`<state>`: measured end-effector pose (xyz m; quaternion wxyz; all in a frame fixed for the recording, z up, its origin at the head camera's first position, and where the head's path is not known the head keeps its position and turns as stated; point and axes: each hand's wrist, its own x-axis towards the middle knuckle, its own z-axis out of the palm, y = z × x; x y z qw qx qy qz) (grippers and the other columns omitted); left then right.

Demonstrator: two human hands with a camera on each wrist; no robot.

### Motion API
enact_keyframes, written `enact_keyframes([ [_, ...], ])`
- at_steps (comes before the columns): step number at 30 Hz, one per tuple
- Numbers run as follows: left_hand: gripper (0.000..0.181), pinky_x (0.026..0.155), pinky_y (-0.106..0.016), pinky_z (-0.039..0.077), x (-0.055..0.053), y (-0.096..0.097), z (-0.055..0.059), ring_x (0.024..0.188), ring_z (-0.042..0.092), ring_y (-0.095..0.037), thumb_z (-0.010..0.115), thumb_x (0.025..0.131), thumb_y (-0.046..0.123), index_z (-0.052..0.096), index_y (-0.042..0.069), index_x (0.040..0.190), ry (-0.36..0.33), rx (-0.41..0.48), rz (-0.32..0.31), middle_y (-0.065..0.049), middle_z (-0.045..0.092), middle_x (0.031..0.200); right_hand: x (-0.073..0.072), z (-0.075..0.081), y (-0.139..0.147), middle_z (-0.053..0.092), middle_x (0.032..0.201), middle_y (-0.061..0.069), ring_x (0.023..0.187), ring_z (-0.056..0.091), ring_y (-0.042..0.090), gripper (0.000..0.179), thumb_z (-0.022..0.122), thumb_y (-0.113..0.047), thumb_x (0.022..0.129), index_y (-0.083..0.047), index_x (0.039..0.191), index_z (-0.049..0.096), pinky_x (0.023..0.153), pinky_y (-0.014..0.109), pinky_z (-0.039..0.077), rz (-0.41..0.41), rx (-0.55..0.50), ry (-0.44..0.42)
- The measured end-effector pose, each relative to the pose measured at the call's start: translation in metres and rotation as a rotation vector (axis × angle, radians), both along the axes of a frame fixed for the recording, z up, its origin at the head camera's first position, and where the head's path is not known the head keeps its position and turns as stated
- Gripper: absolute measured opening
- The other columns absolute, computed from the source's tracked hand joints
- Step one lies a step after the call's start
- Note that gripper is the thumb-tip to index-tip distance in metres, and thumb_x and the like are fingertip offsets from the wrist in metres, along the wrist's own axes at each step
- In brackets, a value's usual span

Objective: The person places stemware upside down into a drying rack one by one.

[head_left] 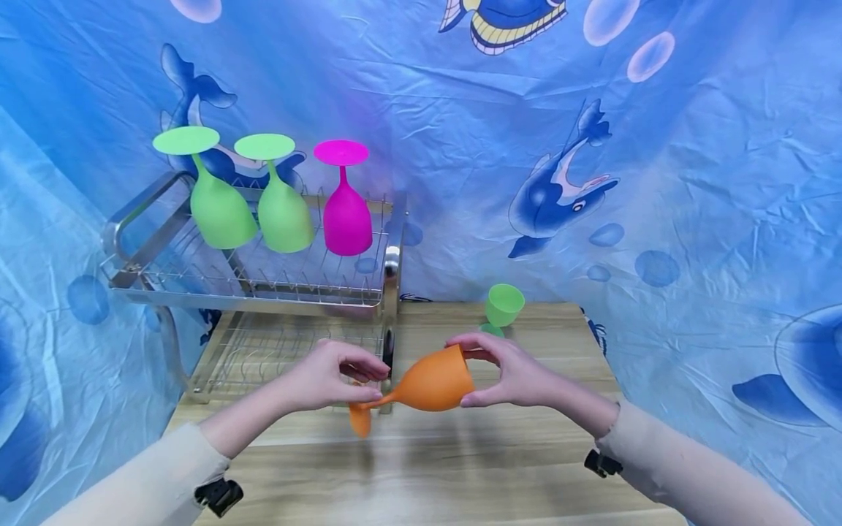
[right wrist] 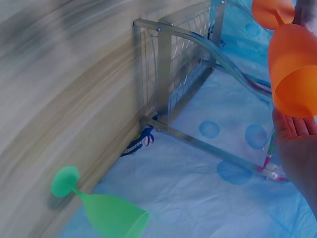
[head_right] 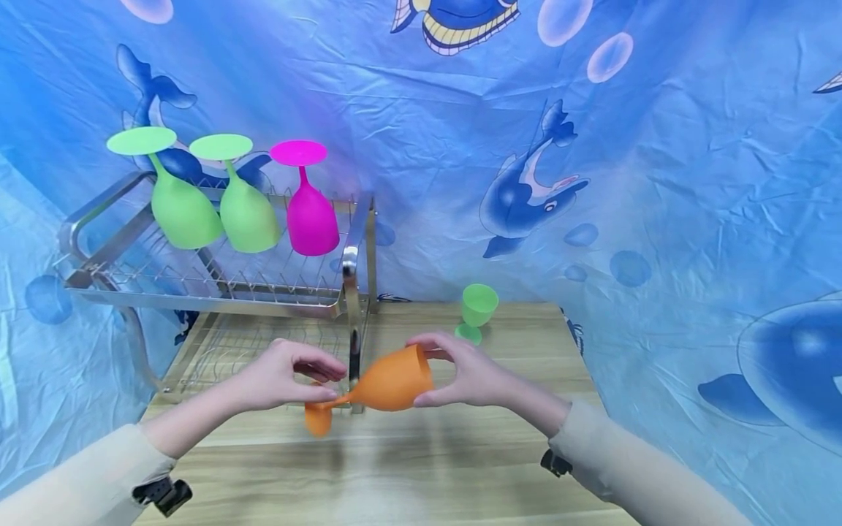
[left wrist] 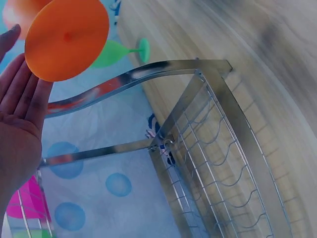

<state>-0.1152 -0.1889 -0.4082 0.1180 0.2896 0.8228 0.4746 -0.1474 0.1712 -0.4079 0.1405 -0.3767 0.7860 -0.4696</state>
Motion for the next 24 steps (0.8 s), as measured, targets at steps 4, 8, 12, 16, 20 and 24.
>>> enact_keyframes([
  [4,0.047,0.095,-0.031,0.062,0.007,-0.012,0.002,0.108,0.076,-0.018,0.092,0.087,0.031,0.078,0.012,0.127,0.033,-0.018,0.067,0.001,0.079,0.12,0.001,-0.007,0.009,0.061,0.147,0.006,0.136,0.061,0.023,0.077,0.094,-0.015,0.084,-0.008,0.15,0.056,0.117,0.034,0.048,-0.014,-0.059,-0.047],
  [8,0.057,0.105,-0.031,0.057,0.011,-0.024,-0.002,0.122,0.072,-0.021,0.092,0.087,0.03,0.072,0.011,0.137,0.027,0.006,0.102,-0.003,0.075,0.133,0.004,-0.018,0.018,0.06,0.147,0.012,0.133,0.061,0.022,0.073,0.091,-0.01,0.087,-0.005,0.15,0.054,0.115,0.029,0.049,-0.023,-0.124,-0.089],
  [12,0.059,0.106,-0.03,0.056,0.013,-0.032,-0.007,0.126,0.07,-0.019,0.092,0.088,0.022,0.069,0.006,0.14,0.02,0.081,0.093,-0.008,0.073,0.136,0.008,-0.029,0.024,0.057,0.149,0.016,0.131,0.062,0.021,0.071,0.086,-0.007,0.091,-0.002,0.152,0.051,0.113,0.027,0.05,-0.034,-0.216,-0.19],
  [16,0.059,0.107,-0.027,0.054,0.017,-0.039,-0.014,0.127,0.067,-0.013,0.09,0.088,0.014,0.067,0.004,0.142,-0.007,0.152,0.093,-0.013,0.071,0.139,0.012,-0.036,0.026,0.055,0.149,0.016,0.131,0.063,0.021,0.069,0.081,-0.006,0.095,0.001,0.154,0.047,0.11,0.03,0.054,-0.034,-0.335,-0.339],
  [20,0.06,0.107,-0.025,0.053,0.023,-0.042,-0.025,0.129,0.066,-0.009,0.088,0.09,0.012,0.065,0.002,0.144,-0.05,0.177,0.097,-0.015,0.069,0.141,0.016,-0.042,0.024,0.057,0.145,0.012,0.129,0.064,0.021,0.064,0.076,-0.006,0.098,0.0,0.154,0.046,0.106,0.034,0.057,-0.028,-0.449,-0.46],
  [24,0.059,0.107,-0.027,0.054,0.024,-0.033,-0.037,0.127,0.066,-0.009,0.087,0.09,0.009,0.064,-0.001,0.143,-0.065,0.219,0.103,-0.018,0.068,0.14,0.021,-0.048,0.018,0.059,0.143,0.009,0.126,0.065,0.019,0.059,0.071,-0.007,0.1,-0.006,0.154,0.048,0.104,0.034,0.058,-0.022,-0.535,-0.526],
])
